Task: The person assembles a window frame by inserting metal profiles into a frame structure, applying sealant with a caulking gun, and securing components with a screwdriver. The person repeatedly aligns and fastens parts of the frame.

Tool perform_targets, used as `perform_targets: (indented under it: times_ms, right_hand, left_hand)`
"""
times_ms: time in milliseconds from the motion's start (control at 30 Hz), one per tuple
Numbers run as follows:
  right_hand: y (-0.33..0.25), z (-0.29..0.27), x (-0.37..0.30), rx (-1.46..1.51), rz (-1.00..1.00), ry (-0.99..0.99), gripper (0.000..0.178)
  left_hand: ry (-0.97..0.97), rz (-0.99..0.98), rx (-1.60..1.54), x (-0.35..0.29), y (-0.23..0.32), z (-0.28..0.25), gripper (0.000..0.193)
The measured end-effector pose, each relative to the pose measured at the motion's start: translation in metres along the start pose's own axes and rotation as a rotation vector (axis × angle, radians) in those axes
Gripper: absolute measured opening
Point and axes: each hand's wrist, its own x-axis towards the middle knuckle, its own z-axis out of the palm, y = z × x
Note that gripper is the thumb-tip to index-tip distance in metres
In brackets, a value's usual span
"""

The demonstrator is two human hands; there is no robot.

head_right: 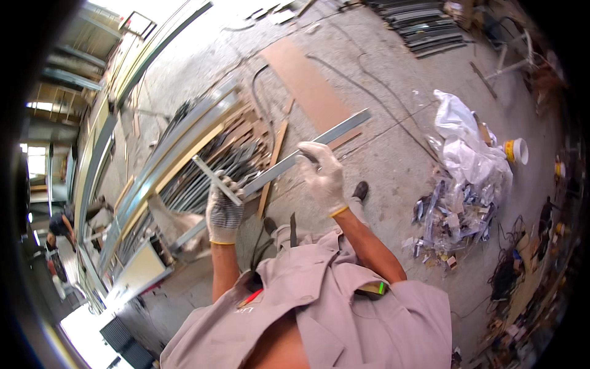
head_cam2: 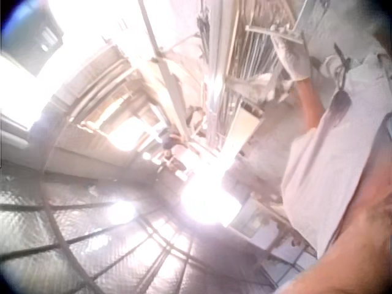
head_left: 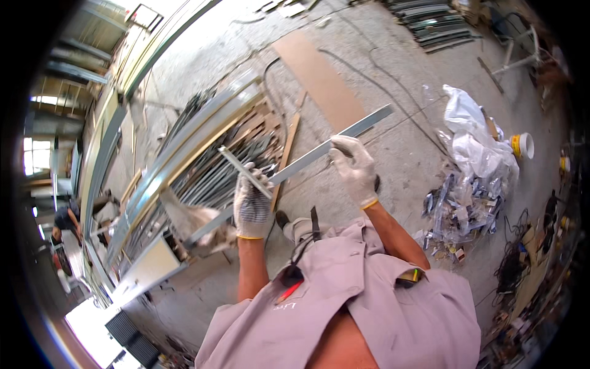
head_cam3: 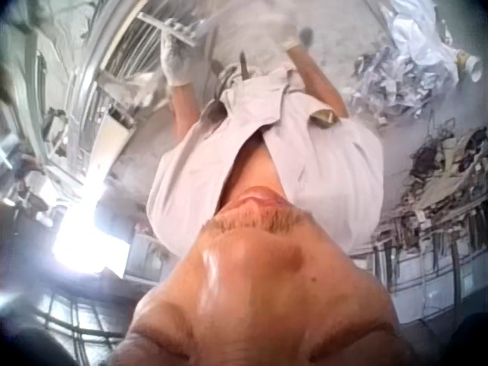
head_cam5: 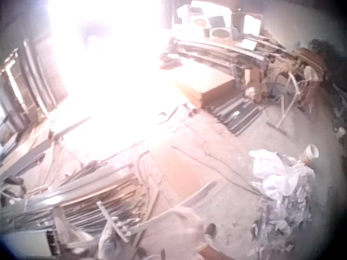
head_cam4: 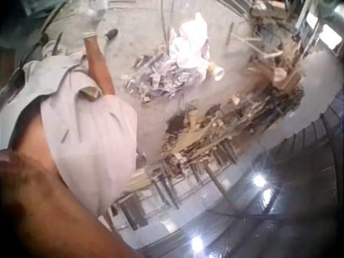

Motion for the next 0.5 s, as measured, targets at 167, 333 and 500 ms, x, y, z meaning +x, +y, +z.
perform_targets:
  times_ms: [167, 333, 500]
  right_hand:
    - [0.018, -0.141, 0.087, -0.089, 0.183, 0.029, 0.025]
    - [0.03, -0.179, 0.195, -0.053, 0.287, -0.237, 0.029]
    - [0.066, -0.18, 0.305, -0.177, 0.28, -0.468, 0.03]
  left_hand:
    - [-0.062, -0.108, -0.007, 0.081, -0.127, 0.088, 0.039]
    - [0.051, -0.062, 0.012, 0.169, -0.192, 0.15, 0.031]
    - [0.123, 0.135, -0.056, 0.271, -0.23, 0.177, 0.028]
